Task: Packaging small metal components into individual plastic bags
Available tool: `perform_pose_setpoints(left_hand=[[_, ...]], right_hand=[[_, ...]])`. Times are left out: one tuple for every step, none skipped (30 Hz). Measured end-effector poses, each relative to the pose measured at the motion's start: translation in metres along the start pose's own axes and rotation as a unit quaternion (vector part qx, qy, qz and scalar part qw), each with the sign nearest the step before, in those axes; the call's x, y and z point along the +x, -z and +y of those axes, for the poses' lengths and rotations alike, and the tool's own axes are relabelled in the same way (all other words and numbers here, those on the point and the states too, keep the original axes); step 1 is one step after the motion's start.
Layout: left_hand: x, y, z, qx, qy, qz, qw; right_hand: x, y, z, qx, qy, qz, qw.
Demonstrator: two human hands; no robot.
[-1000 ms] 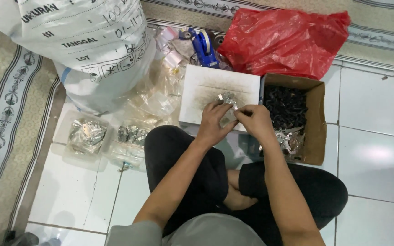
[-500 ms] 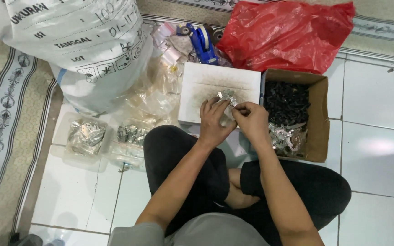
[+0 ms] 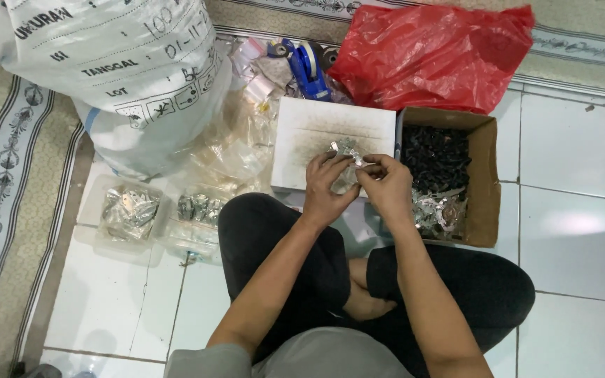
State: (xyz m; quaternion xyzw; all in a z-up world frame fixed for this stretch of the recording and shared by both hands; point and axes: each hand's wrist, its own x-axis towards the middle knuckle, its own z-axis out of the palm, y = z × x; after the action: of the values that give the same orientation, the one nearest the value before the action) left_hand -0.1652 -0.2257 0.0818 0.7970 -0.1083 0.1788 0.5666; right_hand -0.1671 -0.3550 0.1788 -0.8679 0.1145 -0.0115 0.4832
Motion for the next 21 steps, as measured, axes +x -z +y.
perform_pose_setpoints(left_hand=[[0.0, 0.0, 0.001, 0.0, 0.0, 0.001, 1.0], [0.001, 0.0, 0.001, -0.004, -0.003, 0.002, 1.0], [0.001, 0.001, 0.002, -0.008, -0.005, 0.003, 1.0], [0.001, 0.002, 0.001, -0.007, -0.006, 0.004, 1.0], [0.002, 0.003, 0.0, -0.01, 0.005, 0.007, 1.0], [0.002, 0.005, -0.001, -0.012, 0.019, 0.011, 1.0], [0.005, 0.008, -0.002, -0.01, 0.019, 0.014, 1.0], [0.006, 0.011, -0.003, -0.017, 0.031, 0.029, 0.999], [0.008, 0.012, -0.004, -0.023, 0.042, 0.045, 0.998], [0.009, 0.016, -0.004, -0.024, 0.04, 0.044, 0.998], [0.01, 0.019, -0.003, -0.014, 0.047, 0.053, 0.997], [0.013, 0.022, -0.002, -0.005, 0.053, 0.063, 0.997], [0.015, 0.02, -0.005, -0.006, 0.05, 0.062, 0.997], [0.015, 0.021, -0.009, 0.001, 0.056, 0.07, 0.996], [0.015, 0.022, -0.013, 0.007, 0.062, 0.078, 0.995], [0.014, 0.021, -0.014, 0.011, 0.06, 0.079, 0.995], [0.014, 0.021, -0.015, 0.007, 0.075, 0.078, 0.994], [0.014, 0.02, -0.016, 0.002, 0.092, 0.077, 0.993], [0.016, 0.021, -0.018, 0.006, 0.092, 0.08, 0.993], [0.015, 0.019, -0.019, 0.008, 0.101, 0.075, 0.992], [0.014, 0.018, -0.02, 0.01, 0.111, 0.07, 0.991]], right_hand=[[-0.001, 0.001, -0.003, 0.0, 0.0, 0.0, 1.0], [-0.002, 0.003, -0.006, 0.001, 0.0, 0.0, 1.0], [-0.003, 0.004, -0.009, 0.002, 0.0, -0.001, 1.0], [0.006, 0.005, 0.007, 0.002, 0.002, -0.001, 1.0], [0.016, 0.007, 0.023, 0.038, 0.01, 0.003, 0.999], [0.025, 0.007, 0.039, 0.075, 0.019, 0.005, 0.997], [0.032, 0.008, 0.043, 0.075, 0.02, 0.002, 0.997], [0.038, 0.01, 0.048, 0.025, 0.007, 0.005, 1.0], [0.044, 0.013, 0.054, -0.025, -0.007, 0.008, 1.0], [0.048, 0.003, 0.055, -0.025, -0.006, 0.01, 1.0], [0.053, -0.006, 0.057, -0.109, 0.023, -0.054, 0.992], [0.059, -0.015, 0.057, -0.192, 0.052, -0.117, 0.973], [0.058, -0.02, 0.045, -0.192, 0.053, -0.114, 0.973], [0.055, -0.028, 0.033, -0.218, 0.054, -0.147, 0.963], [0.053, -0.036, 0.021, -0.244, 0.055, -0.179, 0.951], [0.059, -0.043, 0.037, -0.241, 0.058, -0.18, 0.952], [0.065, -0.05, 0.052, -0.282, 0.087, -0.171, 0.94], [0.071, -0.057, 0.068, -0.323, 0.117, -0.163, 0.925], [0.077, -0.061, 0.072, -0.321, 0.12, -0.165, 0.925], [0.079, -0.062, 0.079, -0.315, 0.137, -0.156, 0.926], [0.082, -0.063, 0.086, -0.309, 0.154, -0.146, 0.927]])
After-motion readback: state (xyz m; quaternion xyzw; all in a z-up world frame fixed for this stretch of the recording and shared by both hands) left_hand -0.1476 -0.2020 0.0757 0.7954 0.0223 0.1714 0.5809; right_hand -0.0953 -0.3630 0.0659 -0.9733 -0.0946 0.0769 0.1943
